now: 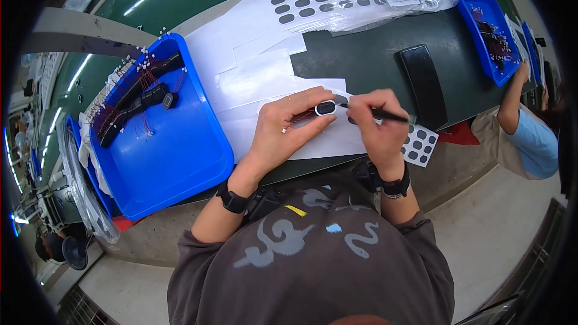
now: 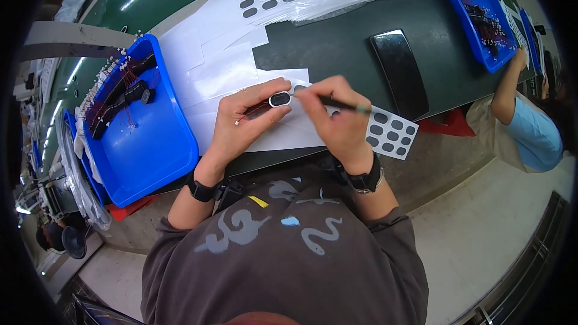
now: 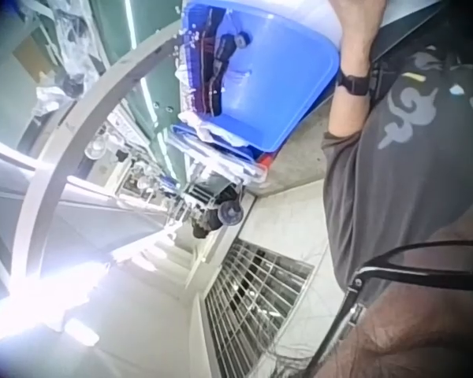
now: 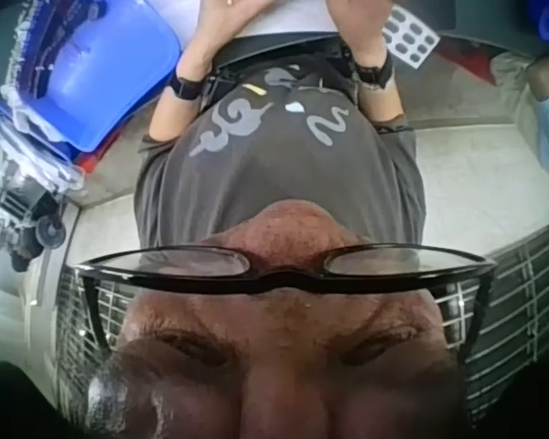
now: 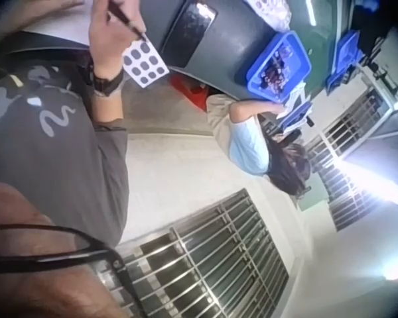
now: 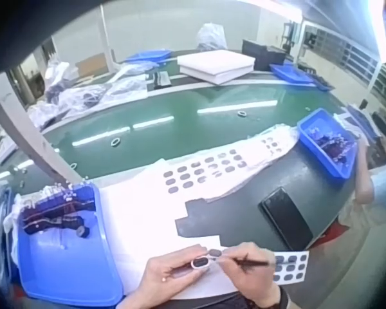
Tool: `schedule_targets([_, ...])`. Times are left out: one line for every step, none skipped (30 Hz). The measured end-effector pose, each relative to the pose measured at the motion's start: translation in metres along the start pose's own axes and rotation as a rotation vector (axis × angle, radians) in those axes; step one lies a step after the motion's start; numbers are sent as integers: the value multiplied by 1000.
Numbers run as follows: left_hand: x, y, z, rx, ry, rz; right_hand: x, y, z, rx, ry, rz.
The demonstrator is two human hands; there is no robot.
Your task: The person picks up a small electronic component and uses tweezers to apply a sticker to it before placing it in a blue tray. They then pick up a bundle of wires and organize them by hand.
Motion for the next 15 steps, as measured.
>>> schedule_targets([0, -1, 1, -1, 12, -4, 4, -3, -8, 284, 230, -59])
schedule_targets([0, -1, 1, -2, 23, -8, 5, -2, -13, 568, 460, -119])
schedule_targets([0, 0, 1, -3, 26, -7, 6, 1, -13, 568, 462, -120])
schedule_targets([1, 1, 0, 8, 7, -17, 8, 6, -9, 381, 338, -69])
schedule_targets([2, 2, -1, 17, -11, -26, 11, 11, -5, 196, 213, -18])
schedule_targets([1, 3, -2, 26, -29, -35, 12, 14, -2, 11, 88, 32])
schedule_targets([1, 3, -1, 25, -27, -34, 13, 16, -2, 13, 91, 31])
schedule_targets([0, 2, -1, 36, 0, -35, 12, 17, -3, 54, 84, 53])
schedule_targets([0, 1, -1, 47, 27, -37, 12, 18, -4, 96, 76, 75])
schedule_targets([0, 2, -1, 61, 52, -37, 11, 19, -5, 136, 65, 96])
schedule_targets([1, 2, 0, 61, 52, -33, 9, 18, -5, 137, 63, 93])
schedule_targets([1, 2, 1, 69, 40, -38, 6, 17, -8, 258, 144, 2])
schedule_targets([2, 2, 2, 77, 28, -42, 3, 17, -10, 379, 223, -89])
schedule_targets([2, 2, 2, 85, 16, -46, 0, 18, -12, 501, 302, -181])
schedule_targets([2, 2, 0, 87, 18, -44, -2, 18, -12, 500, 302, -184])
Point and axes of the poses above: each hand's wrist, its own y-axis away from the middle knuckle, its own x-axis out of the back of the hand, z = x × y, the point moved 2 cm from there along -y, towards the middle knuckle, and after that the axes turned 2 degrees about y, right-handed, at the moved point
